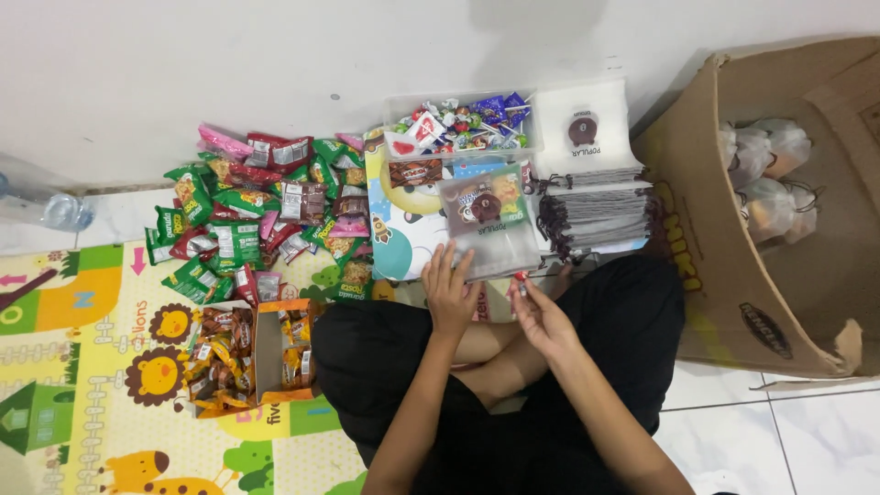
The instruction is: Packing various small snack items and candies into individual plastic gift bags while sitting on the floor.
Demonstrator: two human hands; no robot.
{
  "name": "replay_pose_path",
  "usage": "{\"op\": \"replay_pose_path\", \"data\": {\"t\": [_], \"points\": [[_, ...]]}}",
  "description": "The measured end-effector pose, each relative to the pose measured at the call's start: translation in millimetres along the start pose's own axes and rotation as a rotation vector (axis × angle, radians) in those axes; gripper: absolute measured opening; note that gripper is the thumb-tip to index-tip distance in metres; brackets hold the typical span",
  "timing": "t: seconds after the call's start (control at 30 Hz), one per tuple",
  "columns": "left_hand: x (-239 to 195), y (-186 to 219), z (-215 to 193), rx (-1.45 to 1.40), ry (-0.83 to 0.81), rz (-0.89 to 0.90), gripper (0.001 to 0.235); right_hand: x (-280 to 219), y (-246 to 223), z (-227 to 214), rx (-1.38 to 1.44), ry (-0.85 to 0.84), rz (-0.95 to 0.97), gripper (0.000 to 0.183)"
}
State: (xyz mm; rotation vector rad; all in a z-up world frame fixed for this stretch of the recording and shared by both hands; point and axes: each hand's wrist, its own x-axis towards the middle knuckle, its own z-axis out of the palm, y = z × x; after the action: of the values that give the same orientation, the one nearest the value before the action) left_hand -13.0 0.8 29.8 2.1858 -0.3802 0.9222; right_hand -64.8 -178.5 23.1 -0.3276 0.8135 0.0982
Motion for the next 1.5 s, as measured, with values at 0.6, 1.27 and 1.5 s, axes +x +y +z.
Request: {"op": "replay_pose_path", "data": {"t": [0.6,1.27,1.5], "points": [[30,50,-7,-0.033,-0.233,0.046,0.034,79,9,0,0.221,-0.126,0.034,0.015],[39,75,-16,0.008,-0.234,0.023,0.035,76,0,27,-0.094,-0.376,-0.036,0.026],[37,69,-17,0.016,-0.226,-0.001,0.035,13,4,59,-0.315,-0.365,-0.176,0.018]]}}
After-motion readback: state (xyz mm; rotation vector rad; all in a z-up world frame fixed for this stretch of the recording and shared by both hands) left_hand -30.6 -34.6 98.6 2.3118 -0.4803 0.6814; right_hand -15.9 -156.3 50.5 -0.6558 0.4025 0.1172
